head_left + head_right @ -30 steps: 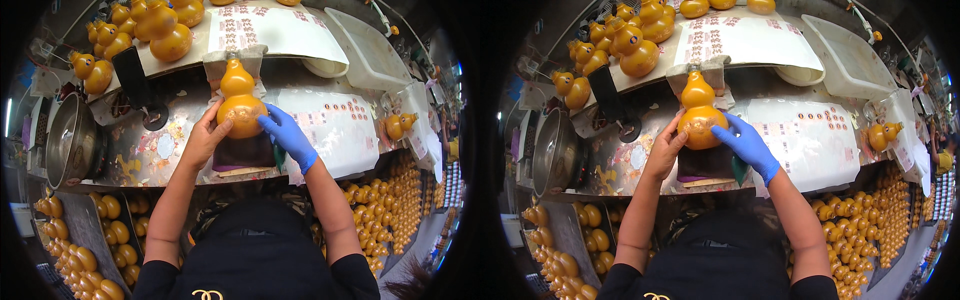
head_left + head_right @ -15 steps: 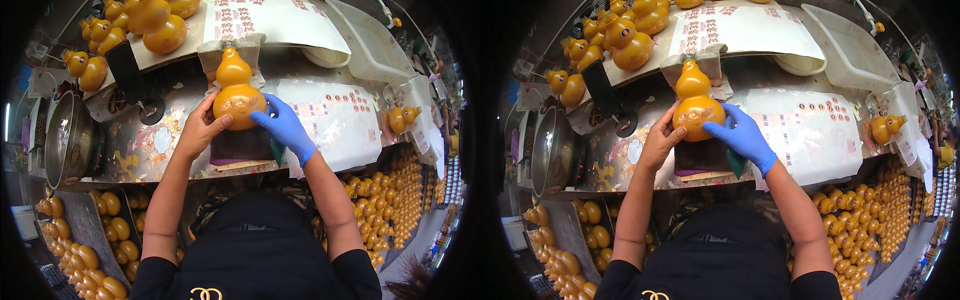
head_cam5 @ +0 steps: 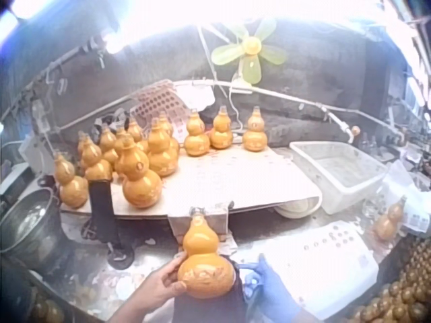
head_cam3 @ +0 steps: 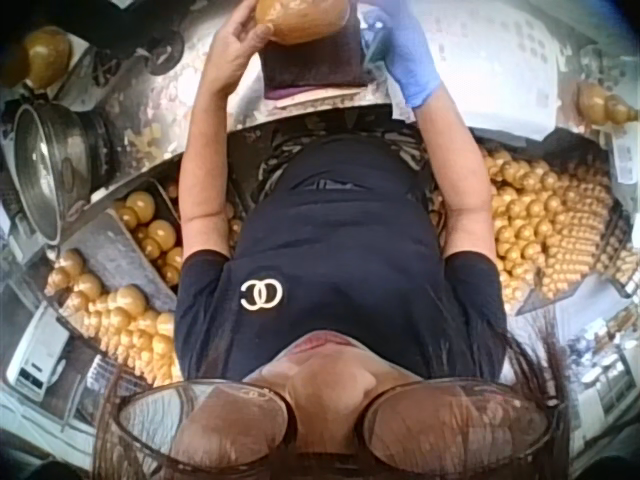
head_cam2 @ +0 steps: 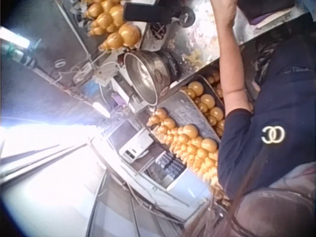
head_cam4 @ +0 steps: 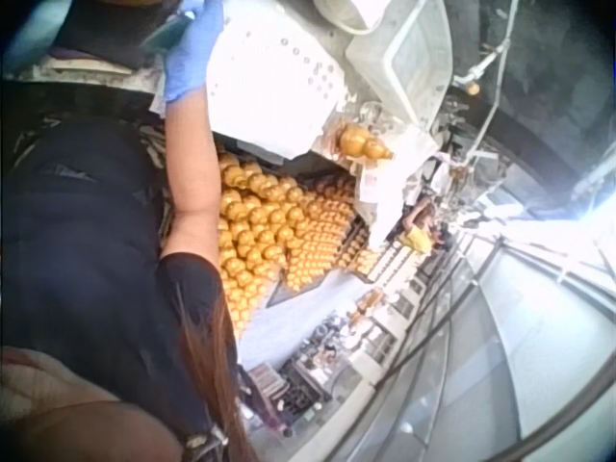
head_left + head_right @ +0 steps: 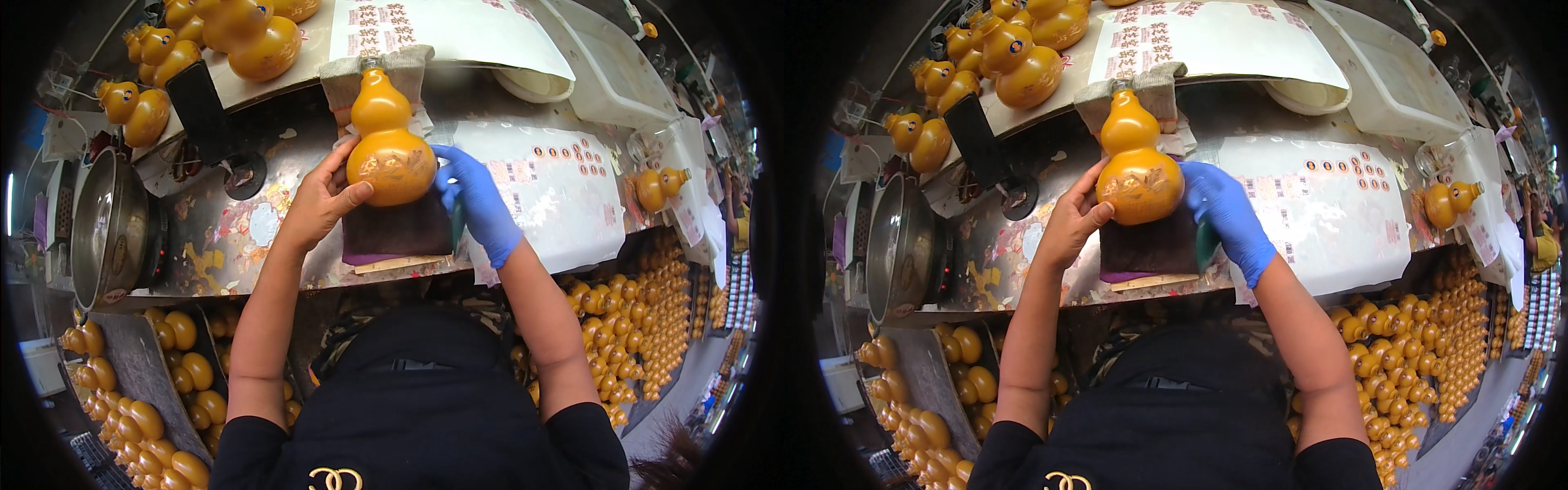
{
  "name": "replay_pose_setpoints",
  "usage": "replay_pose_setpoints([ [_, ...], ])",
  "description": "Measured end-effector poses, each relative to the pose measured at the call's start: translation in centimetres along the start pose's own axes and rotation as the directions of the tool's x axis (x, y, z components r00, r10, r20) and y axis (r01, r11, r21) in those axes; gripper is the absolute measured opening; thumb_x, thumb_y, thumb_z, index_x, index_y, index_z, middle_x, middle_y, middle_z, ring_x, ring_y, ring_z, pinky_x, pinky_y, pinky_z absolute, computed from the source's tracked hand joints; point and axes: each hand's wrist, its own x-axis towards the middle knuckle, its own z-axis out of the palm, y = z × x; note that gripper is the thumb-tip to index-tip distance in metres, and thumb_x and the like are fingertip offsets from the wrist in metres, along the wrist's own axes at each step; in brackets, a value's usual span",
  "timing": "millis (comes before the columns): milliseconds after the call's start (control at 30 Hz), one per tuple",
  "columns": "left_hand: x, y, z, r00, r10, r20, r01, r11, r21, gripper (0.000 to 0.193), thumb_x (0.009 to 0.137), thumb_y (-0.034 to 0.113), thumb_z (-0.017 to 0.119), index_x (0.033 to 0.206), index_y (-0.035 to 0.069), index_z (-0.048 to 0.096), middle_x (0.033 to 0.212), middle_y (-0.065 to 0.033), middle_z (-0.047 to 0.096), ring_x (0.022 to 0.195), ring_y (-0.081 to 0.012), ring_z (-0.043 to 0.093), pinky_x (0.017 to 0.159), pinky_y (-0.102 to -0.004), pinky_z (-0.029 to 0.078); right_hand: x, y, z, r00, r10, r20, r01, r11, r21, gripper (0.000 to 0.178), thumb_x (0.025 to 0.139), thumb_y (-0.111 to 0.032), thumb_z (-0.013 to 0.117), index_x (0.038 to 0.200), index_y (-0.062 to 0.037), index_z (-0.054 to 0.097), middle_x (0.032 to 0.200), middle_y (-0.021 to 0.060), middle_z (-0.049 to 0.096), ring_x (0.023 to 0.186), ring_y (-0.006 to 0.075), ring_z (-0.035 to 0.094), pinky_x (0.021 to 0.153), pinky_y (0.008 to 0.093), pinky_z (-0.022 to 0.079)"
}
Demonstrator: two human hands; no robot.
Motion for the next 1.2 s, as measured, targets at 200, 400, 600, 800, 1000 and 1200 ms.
replay_pose_setpoints([
  [200,-0.6,0.6,1.2,1.000,0.025,0.011,-0.025,0.997,0.070,0.081,0.092,0.037,0.062,0.149,0.000,0.018,0.146,-0.0147,0.036,0.134,-0.0209,0.036,0.110,-0.0322,0.028,-4.9,-1.1,3.5,0.939,-0.159,-0.306,0.243,0.935,0.259,0.028,0.094,-0.022,0.057,0.114,-0.0019,0.056,0.096,0.0035,0.062,0.083,0.0097,0.060,0.078,0.0239,0.050],
  [400,-0.1,-0.8,0.7,0.991,0.130,0.003,-0.127,0.955,0.267,0.083,0.092,0.045,0.059,0.149,-0.001,0.020,0.147,-0.0189,0.035,0.137,-0.0266,0.033,0.112,-0.0347,0.025,-5.0,0.8,7.1,0.749,-0.661,-0.042,0.494,0.600,-0.630,0.033,0.086,-0.007,0.066,0.115,-0.0018,0.051,0.092,0.0191,0.067,0.083,0.0235,0.070,0.072,0.0309,0.054],
  [600,-0.3,-0.5,1.0,0.989,0.146,-0.012,-0.129,0.909,0.396,0.082,0.092,0.051,0.055,0.147,-0.002,0.024,0.145,-0.0218,0.037,0.137,-0.0299,0.035,0.111,-0.0357,0.026,-4.5,2.0,5.5,0.771,-0.612,-0.175,0.464,0.729,-0.503,0.033,0.087,-0.010,0.066,0.115,-0.0022,0.049,0.095,0.0159,0.067,0.083,0.0217,0.068,0.073,0.0309,0.053],
  [800,-0.4,-0.5,0.8,0.995,0.103,-0.010,-0.091,0.913,0.398,0.081,0.092,0.050,0.055,0.146,-0.002,0.024,0.144,-0.0223,0.039,0.136,-0.0296,0.036,0.111,-0.0360,0.026,-4.7,2.2,4.3,0.818,-0.512,-0.263,0.384,0.825,-0.414,0.032,0.089,-0.014,0.066,0.114,-0.0026,0.048,0.096,0.0114,0.065,0.085,0.0161,0.063,0.075,0.0285,0.051],
  [1000,-0.1,0.2,0.6,0.999,0.022,0.028,-0.029,0.968,0.251,0.080,0.093,0.045,0.057,0.147,-0.002,0.023,0.144,-0.0176,0.038,0.134,-0.0237,0.035,0.110,-0.0337,0.026,-4.8,2.3,3.6,0.860,-0.371,-0.352,0.292,0.921,-0.257,0.034,0.089,-0.015,0.065,0.114,-0.0016,0.048,0.100,0.0111,0.062,0.088,0.0153,0.060,0.078,0.0287,0.050],
  [1200,0.8,0.6,0.6,0.999,0.006,0.053,-0.017,0.978,0.210,0.071,0.097,0.043,0.050,0.146,-0.002,0.026,0.142,-0.0138,0.040,0.134,-0.0215,0.035,0.111,-0.0322,0.024,-5.0,3.3,4.2,0.484,-0.788,-0.381,0.498,0.606,-0.620,0.033,0.083,-0.003,0.067,0.113,-0.0017,0.054,0.101,0.0108,0.060,0.090,0.0178,0.060,0.077,0.0305,0.050],
])
